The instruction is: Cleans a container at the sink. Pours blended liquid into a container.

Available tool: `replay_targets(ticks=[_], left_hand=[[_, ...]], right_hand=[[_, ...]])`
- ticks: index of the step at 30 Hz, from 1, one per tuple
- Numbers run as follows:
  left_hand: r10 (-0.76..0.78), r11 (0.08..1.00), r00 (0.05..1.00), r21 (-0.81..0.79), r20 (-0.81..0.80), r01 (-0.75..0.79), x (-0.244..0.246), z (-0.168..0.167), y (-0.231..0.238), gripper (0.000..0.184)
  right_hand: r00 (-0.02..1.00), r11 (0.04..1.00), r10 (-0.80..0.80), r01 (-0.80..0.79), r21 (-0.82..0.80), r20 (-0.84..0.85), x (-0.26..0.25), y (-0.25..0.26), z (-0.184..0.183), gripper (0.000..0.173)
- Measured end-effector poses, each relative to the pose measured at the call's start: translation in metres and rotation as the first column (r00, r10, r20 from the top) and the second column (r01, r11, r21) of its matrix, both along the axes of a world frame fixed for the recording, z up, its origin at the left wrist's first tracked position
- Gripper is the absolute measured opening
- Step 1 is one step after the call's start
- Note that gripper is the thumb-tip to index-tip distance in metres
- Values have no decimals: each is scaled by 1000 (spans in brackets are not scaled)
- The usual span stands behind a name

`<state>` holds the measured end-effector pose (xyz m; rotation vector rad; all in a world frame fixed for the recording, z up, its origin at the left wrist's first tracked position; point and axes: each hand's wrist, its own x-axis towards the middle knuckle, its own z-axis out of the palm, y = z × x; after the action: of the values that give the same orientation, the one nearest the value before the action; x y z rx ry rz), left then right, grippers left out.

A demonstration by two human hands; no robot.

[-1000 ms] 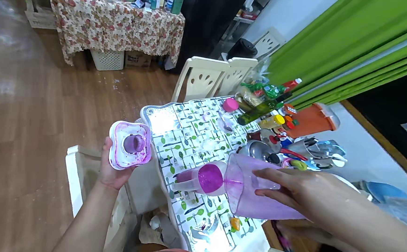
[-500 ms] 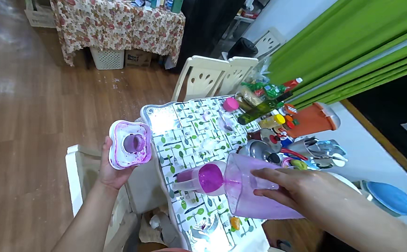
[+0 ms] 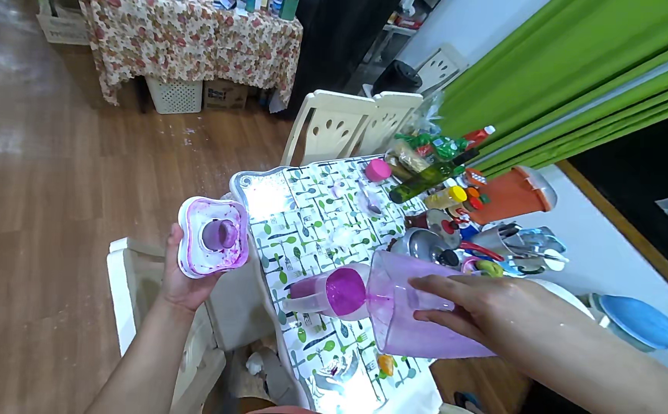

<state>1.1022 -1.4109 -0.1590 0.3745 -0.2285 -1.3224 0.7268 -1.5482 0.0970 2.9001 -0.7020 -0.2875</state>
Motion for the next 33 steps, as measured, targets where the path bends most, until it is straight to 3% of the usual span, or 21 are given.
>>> replay_targets(ticks=[33], left_hand=[[-8, 1000, 1000, 18, 6, 8, 0, -2, -1, 84]], right_hand=[[1000, 1000, 8, -8, 3, 5, 5, 0, -3, 46]])
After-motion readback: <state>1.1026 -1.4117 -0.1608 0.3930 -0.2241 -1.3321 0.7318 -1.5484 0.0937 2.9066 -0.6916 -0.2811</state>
